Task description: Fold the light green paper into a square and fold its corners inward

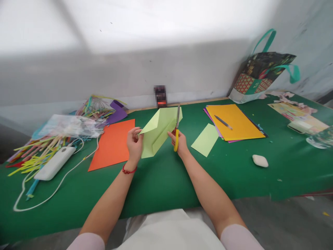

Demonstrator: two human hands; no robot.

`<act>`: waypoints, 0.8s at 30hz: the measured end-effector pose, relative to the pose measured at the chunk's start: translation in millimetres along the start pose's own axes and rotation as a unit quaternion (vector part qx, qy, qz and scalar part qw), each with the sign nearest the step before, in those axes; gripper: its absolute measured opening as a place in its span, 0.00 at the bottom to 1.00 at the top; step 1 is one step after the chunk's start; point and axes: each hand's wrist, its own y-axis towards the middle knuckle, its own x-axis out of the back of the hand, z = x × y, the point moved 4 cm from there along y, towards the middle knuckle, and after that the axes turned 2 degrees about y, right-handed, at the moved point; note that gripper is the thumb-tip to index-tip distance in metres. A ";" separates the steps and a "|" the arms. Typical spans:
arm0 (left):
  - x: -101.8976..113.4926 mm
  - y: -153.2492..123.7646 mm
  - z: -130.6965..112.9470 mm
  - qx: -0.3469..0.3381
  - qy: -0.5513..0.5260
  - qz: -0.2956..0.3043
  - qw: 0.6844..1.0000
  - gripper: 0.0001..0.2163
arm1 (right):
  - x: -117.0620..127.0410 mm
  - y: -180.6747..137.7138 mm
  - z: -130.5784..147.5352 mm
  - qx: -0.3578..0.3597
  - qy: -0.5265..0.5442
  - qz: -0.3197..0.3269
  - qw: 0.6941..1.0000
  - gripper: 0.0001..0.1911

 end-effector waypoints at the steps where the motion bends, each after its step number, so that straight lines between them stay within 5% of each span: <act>1: -3.2 0.4 2.9 0.028 -0.022 0.035 0.999 0.18 | 0.4 0.5 -0.6 0.004 0.002 -0.003 1.000 0.23; 4: -13.2 -0.3 16.6 0.141 -0.069 0.153 0.976 0.23 | 4.0 3.1 -1.3 0.017 0.007 -0.020 1.000 0.24; 10: -25.7 -15.0 35.6 0.318 -0.144 0.339 0.874 0.24 | 7.9 6.2 -0.5 0.024 -0.015 -0.028 0.999 0.23; 24: -24.1 -15.8 36.6 0.350 -0.183 0.326 0.859 0.25 | 7.7 6.4 -2.7 0.029 -0.027 -0.018 0.999 0.22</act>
